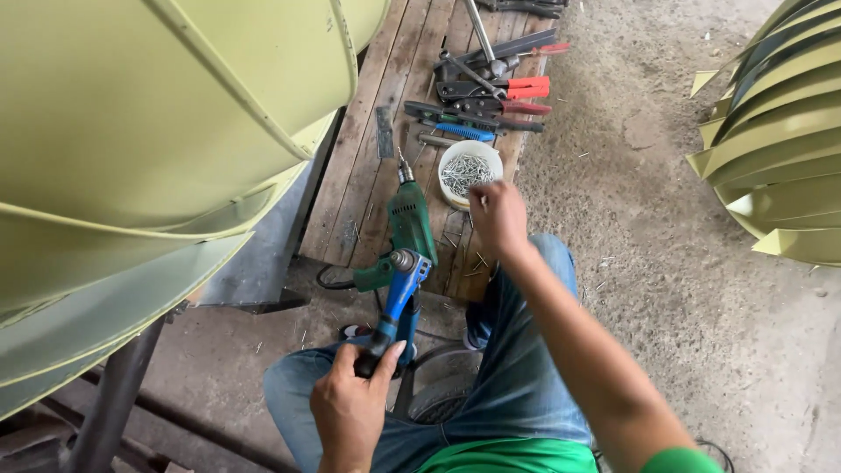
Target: Assembling a large metal ventilation fan by drilling holes and using a rivet gun to fasten metal plates.
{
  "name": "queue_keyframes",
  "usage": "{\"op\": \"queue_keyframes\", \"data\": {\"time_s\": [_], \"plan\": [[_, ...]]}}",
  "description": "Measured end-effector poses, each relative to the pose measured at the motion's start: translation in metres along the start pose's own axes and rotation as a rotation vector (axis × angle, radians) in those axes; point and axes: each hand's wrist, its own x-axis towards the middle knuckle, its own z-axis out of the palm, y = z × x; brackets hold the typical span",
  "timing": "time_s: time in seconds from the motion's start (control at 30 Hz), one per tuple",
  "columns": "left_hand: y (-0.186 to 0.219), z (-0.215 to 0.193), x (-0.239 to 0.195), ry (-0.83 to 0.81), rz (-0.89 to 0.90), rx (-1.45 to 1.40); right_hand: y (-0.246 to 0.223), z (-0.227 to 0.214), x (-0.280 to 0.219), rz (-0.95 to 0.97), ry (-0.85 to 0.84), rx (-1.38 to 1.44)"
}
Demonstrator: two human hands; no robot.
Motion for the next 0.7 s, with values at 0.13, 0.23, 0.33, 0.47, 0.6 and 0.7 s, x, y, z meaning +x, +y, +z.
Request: {"op": "queue_keyframes", "data": {"time_s": [0.13,0.23,0.33,0.47,0.6,0.7], "plan": [[0.002,0.000,-0.002,0.020,-0.028,-0.005,0.031,0.034,0.071,-0.269,-0.041,-0.222],[0.000,0.003,-0.001,-0.015,-0.111,0.022,0.050,0.063,0.093,-0.264,-0.245,-0.412],[-0.006,0.004,-0.003,-0.038,-0.151,0.048,0.085,0.089,0.095,-0.103,-0.394,-0.426],[-0.012,0.001,-0.004,-0.014,-0.105,0.036,0.065,0.074,0.098,-0.263,-0.193,-0.352],[-0.014,-0.003,-0.001,0.019,-0.053,0.044,0.073,0.079,0.096,-0.236,-0.346,-0.439],[-0.014,-0.004,0.005,0.038,-0.016,0.042,0.070,0.065,0.099,-0.157,-0.302,-0.274]]}}
